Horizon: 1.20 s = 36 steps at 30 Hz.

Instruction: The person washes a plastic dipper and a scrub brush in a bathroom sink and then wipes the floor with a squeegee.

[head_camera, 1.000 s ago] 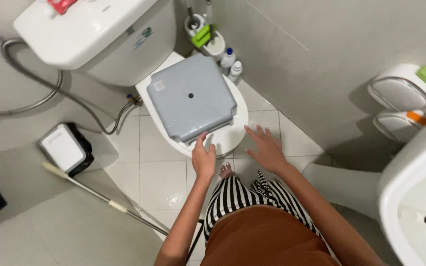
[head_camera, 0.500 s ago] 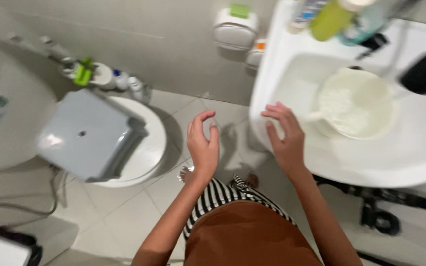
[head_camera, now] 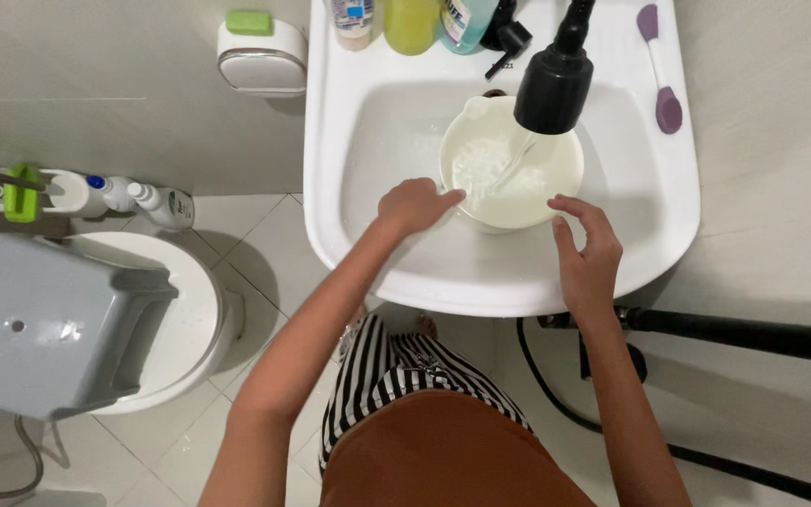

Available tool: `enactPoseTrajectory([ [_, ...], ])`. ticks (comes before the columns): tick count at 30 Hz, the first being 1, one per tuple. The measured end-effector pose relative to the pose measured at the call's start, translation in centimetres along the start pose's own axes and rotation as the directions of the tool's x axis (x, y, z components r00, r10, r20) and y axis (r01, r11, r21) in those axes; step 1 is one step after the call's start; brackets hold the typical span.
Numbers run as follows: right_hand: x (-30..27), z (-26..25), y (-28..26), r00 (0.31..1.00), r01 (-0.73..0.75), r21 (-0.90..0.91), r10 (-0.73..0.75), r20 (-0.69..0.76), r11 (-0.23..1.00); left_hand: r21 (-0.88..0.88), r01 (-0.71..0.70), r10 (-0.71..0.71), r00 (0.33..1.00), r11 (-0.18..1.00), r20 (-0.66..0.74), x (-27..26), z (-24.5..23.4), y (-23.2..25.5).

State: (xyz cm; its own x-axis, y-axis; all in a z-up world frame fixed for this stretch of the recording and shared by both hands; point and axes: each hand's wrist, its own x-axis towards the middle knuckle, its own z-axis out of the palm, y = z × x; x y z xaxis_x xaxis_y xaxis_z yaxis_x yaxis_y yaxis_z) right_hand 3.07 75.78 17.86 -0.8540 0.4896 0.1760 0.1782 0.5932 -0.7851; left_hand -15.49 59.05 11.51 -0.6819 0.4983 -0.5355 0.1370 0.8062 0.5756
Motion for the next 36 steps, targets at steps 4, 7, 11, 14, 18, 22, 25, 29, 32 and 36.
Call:
enactPoseTrajectory([
  [4,2.3,0.5,-0.4,0.995,0.101,-0.065,-0.102,-0.011,0.993,-0.109,0.11,-0.079,0.963,0.988,0.257,3.5,0.3,-0.8],
  [7,4.5,1.5,-1.6,0.986,0.162,-0.091,-0.164,-0.022,0.983,-0.398,0.286,-0.021,0.834,0.872,0.552,7.0,1.5,-2.5],
  [11,7.3,4.3,-3.2,0.99,0.029,-0.043,-0.023,0.136,0.999,-0.513,0.316,0.11,0.76,0.798,0.64,9.8,3.0,-4.4],
  [14,8.9,6.8,-3.0,0.918,-0.318,0.077,0.287,0.275,0.945,-0.581,0.251,0.173,0.799,0.774,0.575,9.3,3.4,-4.7],
  [18,9.3,8.4,-2.0,0.946,-0.315,0.397,0.254,0.2,0.862,-0.668,0.217,0.177,0.865,0.711,0.47,7.3,3.7,-4.0],
  [22,9.6,7.6,-0.8,0.995,-0.1,0.193,0.096,0.027,0.976,-0.648,0.23,0.091,0.902,0.726,0.422,5.5,2.9,-2.7],
  [25,10.2,6.8,2.5,0.986,0.115,-0.194,-0.136,-0.098,0.974,-0.601,0.223,0.036,0.921,0.768,0.388,4.1,2.3,-2.2],
  [29,11.8,6.4,8.2,0.991,0.078,-0.177,-0.096,-0.092,0.981,-0.64,0.227,0.042,0.926,0.734,0.375,1.4,2.5,-1.9],
  [32,13.3,4.3,9.8,0.987,-0.073,-0.113,0.088,0.136,0.991,-0.712,0.244,0.02,0.94,0.659,0.34,-1.8,3.4,-1.1],
  [36,14.1,2.9,8.4,0.967,-0.019,-0.044,0.03,0.252,0.999,-0.755,0.222,-0.017,0.963,0.617,0.269,-6.7,4.7,0.3],
])
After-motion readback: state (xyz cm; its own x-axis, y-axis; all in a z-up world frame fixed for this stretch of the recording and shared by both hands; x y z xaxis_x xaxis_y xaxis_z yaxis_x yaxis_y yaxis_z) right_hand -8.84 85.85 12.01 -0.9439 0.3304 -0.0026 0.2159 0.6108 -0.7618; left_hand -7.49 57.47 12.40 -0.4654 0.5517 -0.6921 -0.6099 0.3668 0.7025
